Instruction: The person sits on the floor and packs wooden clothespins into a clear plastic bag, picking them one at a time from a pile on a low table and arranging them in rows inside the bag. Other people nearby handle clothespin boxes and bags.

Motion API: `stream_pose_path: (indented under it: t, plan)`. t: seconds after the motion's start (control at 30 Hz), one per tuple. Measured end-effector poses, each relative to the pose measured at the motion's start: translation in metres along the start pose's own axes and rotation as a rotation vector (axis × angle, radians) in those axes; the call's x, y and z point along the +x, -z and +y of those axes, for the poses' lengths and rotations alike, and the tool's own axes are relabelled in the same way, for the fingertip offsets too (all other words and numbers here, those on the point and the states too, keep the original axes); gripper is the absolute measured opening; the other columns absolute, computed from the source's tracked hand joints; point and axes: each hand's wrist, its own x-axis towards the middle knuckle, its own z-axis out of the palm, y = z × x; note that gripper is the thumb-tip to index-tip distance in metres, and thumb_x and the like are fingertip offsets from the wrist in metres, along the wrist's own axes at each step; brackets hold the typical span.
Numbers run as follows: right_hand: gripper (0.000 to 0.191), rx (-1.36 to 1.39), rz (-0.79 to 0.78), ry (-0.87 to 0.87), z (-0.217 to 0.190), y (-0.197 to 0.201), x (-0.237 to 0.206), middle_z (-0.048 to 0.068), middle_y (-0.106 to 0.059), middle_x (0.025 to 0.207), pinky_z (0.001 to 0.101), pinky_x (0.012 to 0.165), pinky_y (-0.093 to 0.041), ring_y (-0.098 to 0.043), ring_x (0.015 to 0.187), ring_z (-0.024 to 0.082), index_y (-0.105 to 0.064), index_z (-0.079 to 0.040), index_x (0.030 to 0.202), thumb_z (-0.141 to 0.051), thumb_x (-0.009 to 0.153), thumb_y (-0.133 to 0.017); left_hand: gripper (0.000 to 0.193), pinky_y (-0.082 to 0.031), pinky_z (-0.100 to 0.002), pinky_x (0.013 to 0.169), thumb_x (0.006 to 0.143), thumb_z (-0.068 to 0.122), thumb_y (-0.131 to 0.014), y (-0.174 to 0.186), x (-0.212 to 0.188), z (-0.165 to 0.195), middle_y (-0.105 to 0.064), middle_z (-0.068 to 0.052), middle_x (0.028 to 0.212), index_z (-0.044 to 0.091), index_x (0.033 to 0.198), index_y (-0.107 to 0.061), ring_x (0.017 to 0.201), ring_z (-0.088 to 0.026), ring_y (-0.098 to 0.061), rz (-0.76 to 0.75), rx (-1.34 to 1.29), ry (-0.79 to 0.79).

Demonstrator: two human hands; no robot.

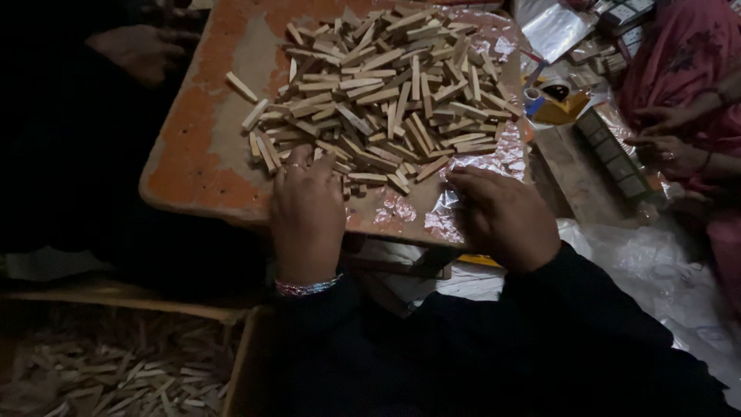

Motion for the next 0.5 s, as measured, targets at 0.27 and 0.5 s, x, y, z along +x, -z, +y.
stream_pose_path:
  t: [0.27, 0.5]
  plan:
    - [0.032, 0.005, 0.020, -0.001, 0.000, 0.000, 0.001, 0.010, -0.073, 0.125, 0.0425, 0.088, -0.057, -0.071, 0.105, 0.033, -0.073, -0.012, 0.121, -0.018, 0.090, -0.068, 0.026, -0.053, -0.049, 0.094, 0.094, 0.012, -0.065, 0.004, 0.001, -0.003, -0.063, -0.019, 0.132, 0.006, 0.119, -0.070, 0.113, -0.036, -0.063, -0.075, 0.065, -0.036]
    - [0.032, -0.007, 0.074, 0.056, -0.004, -0.001, 0.001, 0.010, -0.074, 0.123, 0.0421, 0.085, -0.058, -0.072, 0.102, 0.033, -0.073, -0.012, 0.119, -0.020, 0.088, -0.069, 0.025, -0.051, -0.051, 0.099, 0.092, 0.020, -0.067, -0.003, 0.002, -0.013, -0.060, -0.009, 0.141, 0.013, 0.115, -0.070, 0.121, -0.032, -0.060, -0.111, 0.183, -0.061]
